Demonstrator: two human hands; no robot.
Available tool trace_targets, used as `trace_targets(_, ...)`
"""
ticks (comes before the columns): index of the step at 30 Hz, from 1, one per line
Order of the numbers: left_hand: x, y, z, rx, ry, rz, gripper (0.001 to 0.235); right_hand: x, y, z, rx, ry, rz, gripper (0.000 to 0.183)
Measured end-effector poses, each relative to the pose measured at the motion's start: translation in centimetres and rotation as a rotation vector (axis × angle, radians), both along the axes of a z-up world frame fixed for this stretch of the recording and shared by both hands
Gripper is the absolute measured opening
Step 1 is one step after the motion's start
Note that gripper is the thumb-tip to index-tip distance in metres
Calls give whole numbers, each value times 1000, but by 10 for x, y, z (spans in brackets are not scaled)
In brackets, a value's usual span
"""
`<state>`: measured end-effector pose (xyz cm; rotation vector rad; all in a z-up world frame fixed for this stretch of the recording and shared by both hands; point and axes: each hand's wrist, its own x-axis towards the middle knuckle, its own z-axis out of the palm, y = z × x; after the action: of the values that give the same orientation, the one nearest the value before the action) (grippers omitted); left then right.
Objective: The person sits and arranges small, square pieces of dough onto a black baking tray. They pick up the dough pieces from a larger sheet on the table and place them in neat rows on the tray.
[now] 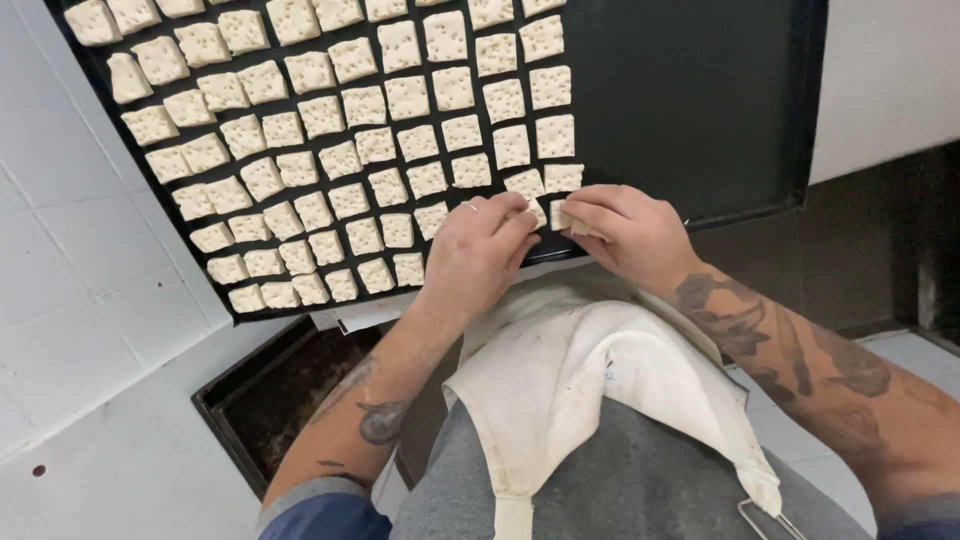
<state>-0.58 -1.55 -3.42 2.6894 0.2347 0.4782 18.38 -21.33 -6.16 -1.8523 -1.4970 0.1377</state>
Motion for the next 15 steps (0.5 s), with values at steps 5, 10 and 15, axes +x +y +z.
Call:
trace_targets(5, -1, 0, 27, -249, -7, 57, 28, 1, -2, -7, -6, 42, -35, 30)
trace_targets(10, -15, 19, 57, -664, -29, 130, 56, 4, -14, 11, -1, 232, -60, 38)
trace_targets(15, -23, -3, 38, -495, 163, 98, 53, 0, -13, 24, 9, 358, 119, 24)
